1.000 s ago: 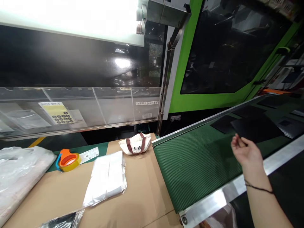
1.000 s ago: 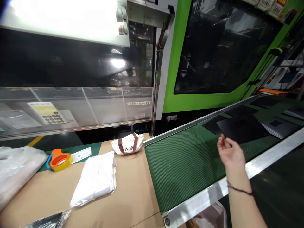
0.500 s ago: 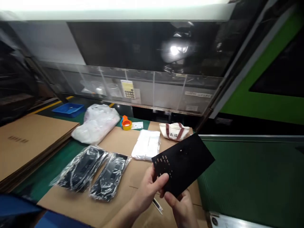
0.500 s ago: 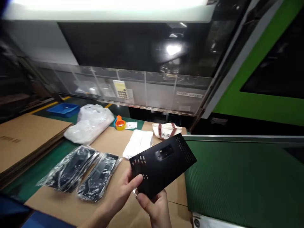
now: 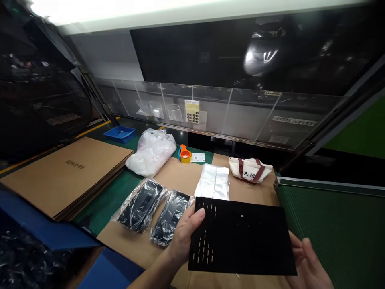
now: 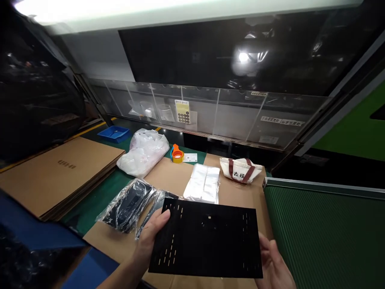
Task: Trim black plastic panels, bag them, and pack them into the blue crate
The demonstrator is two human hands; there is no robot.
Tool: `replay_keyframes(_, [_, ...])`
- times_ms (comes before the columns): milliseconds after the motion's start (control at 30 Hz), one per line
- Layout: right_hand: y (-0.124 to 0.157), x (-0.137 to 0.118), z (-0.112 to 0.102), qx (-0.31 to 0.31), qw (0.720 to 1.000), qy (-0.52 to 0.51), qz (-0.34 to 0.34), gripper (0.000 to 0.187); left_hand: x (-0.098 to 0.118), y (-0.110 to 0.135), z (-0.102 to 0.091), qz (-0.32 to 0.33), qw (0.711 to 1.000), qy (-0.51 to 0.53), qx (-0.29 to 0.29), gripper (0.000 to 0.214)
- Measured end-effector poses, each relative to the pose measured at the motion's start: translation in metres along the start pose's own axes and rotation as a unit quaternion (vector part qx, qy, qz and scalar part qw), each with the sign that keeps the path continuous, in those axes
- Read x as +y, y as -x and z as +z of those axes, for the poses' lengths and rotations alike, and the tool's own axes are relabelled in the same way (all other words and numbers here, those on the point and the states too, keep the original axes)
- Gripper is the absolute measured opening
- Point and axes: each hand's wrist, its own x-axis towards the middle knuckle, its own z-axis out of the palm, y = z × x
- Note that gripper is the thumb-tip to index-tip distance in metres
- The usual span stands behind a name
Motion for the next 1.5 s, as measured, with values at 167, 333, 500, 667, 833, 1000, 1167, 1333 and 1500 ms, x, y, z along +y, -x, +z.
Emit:
replay_keyframes(167, [0.016, 0.028, 0.026, 0.036, 0.999, -0.008, -0.038, 0.017, 0.017, -0.009, -0.018, -0.061, 0.997, 0.04, -0.007, 0.035])
replay_keyframes(333, [0.033, 0.036, 0.051, 0.046, 0.998, -0.016, -0.044, 0.018, 0.022, -0.006, -0.025, -0.15, 0.977, 0.138, -0.062, 0.046])
replay_keyframes(500, [0.035, 0.023, 0.053, -0.01, 0.999, -0.042, -0.003, 0.033, 0.014, 0.006, -0.023, -0.13, 0.97, 0.191, -0.077, 0.042])
replay_keyframes(667, [0.032, 0.018, 0.043, -0.033, 0.997, -0.063, -0.007, 0.035, 0.004, 0.022, -0.011, -0.089, 0.972, 0.205, -0.065, 0.04])
replay_keyframes(833, [0.037, 0.013, 0.03, -0.039, 0.997, -0.057, -0.033, 0.036, -0.002, 0.031, 0.004, -0.096, 0.973, 0.203, -0.047, 0.039])
replay_keyframes(1000, [0.042, 0.01, 0.021, -0.056, 0.996, -0.046, -0.053, 0.042, -0.007, 0.031, 0.011, -0.104, 0.976, 0.187, -0.035, 0.041])
replay_keyframes(1167, [0.044, 0.01, 0.019, -0.043, 0.996, -0.031, -0.077, 0.043, -0.009, 0.029, 0.017, -0.101, 0.978, 0.174, -0.051, 0.043])
replay_keyframes(1333, [0.053, 0.01, 0.02, -0.032, 0.994, -0.059, -0.083, 0.045, -0.008, 0.027, 0.025, -0.102, 0.977, 0.171, -0.075, 0.044])
replay_keyframes(1500, [0.06, 0.012, 0.022, -0.02, 0.994, -0.076, -0.07, 0.047, -0.01, 0.022, 0.024, -0.123, 0.976, 0.164, -0.075, 0.047])
